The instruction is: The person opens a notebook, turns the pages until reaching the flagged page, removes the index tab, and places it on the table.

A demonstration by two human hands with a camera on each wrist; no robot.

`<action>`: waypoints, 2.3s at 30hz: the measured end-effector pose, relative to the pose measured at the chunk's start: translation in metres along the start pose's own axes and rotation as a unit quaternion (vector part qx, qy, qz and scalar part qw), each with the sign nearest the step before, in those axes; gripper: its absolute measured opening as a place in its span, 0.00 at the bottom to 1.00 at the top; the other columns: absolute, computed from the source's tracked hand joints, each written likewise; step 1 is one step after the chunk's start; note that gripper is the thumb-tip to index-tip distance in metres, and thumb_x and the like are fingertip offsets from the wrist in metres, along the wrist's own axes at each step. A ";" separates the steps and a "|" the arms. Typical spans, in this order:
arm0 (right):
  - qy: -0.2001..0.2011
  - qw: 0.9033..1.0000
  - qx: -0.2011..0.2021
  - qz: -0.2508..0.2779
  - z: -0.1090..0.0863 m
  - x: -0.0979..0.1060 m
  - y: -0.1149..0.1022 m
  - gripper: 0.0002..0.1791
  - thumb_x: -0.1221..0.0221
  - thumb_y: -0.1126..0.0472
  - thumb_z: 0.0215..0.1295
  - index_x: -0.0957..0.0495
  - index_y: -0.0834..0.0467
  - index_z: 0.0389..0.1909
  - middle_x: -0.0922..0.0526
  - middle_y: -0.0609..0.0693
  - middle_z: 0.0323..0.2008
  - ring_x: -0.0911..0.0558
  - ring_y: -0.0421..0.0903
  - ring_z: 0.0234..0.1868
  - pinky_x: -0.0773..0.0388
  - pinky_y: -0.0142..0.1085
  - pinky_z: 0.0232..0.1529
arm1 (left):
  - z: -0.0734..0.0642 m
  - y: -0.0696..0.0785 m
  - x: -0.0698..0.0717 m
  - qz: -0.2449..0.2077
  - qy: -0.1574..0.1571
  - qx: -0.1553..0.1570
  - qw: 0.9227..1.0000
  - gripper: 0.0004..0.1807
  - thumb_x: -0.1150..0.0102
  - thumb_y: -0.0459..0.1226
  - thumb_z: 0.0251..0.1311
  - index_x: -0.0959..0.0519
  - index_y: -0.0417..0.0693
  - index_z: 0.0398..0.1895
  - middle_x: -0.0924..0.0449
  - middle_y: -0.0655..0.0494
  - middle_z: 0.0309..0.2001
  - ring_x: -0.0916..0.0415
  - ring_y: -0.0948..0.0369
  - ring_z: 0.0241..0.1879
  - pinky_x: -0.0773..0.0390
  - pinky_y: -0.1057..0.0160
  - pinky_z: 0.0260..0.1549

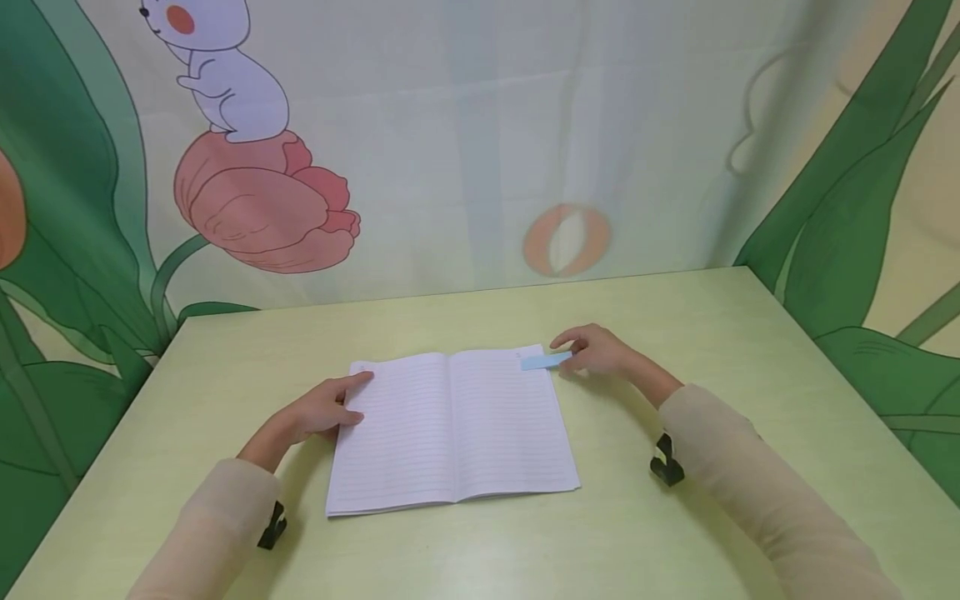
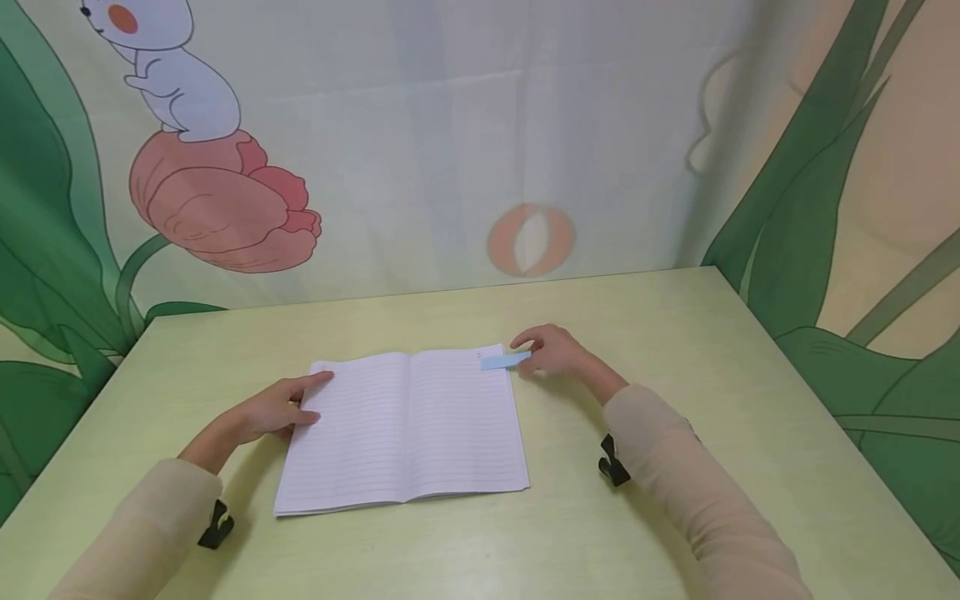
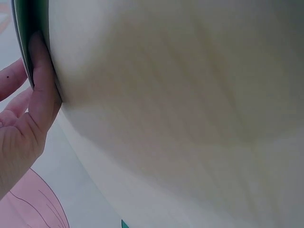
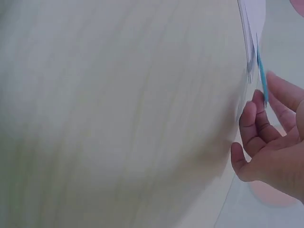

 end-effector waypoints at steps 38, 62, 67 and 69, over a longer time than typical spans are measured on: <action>0.056 0.976 -0.132 0.165 0.009 0.006 0.001 0.15 0.48 0.66 0.65 0.26 0.73 0.47 0.25 0.53 0.29 0.30 0.40 0.25 0.32 0.31 0.28 | -0.001 0.000 0.000 -0.003 0.002 0.009 1.000 0.38 0.46 0.28 0.58 0.50 0.46 0.70 0.39 0.37 0.49 0.29 0.55 0.31 0.27 0.60 0.26; 0.114 0.988 -0.066 0.086 -0.008 0.038 0.023 0.16 0.48 0.64 0.65 0.26 0.73 0.47 0.23 0.60 0.35 0.26 0.45 0.31 0.27 0.37 0.38 | -0.001 0.001 0.003 0.010 0.000 0.010 1.000 0.38 0.46 0.28 0.58 0.50 0.46 0.70 0.43 0.35 0.53 0.31 0.54 0.31 0.30 0.60 0.25; 0.114 0.987 -0.087 0.068 -0.009 0.039 0.031 0.15 0.47 0.64 0.64 0.26 0.72 0.46 0.23 0.56 0.29 0.29 0.40 0.25 0.30 0.32 0.29 | -0.002 0.000 0.004 0.007 0.000 0.009 1.000 0.38 0.46 0.28 0.58 0.50 0.45 0.70 0.43 0.36 0.53 0.31 0.54 0.31 0.31 0.60 0.25; 0.114 0.987 -0.093 0.057 -0.009 0.038 0.033 0.15 0.46 0.64 0.63 0.25 0.71 0.45 0.24 0.53 0.26 0.30 0.40 0.23 0.31 0.31 0.26 | -0.002 0.000 0.004 0.007 -0.001 0.008 1.000 0.38 0.46 0.28 0.58 0.50 0.45 0.70 0.44 0.36 0.52 0.31 0.54 0.32 0.30 0.61 0.25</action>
Point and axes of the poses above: each hand's wrist, its own z-axis towards the middle knuckle, its own x-axis out of the back of the hand, y = z × x, the point moved 3 cm from there along z, towards the middle knuckle
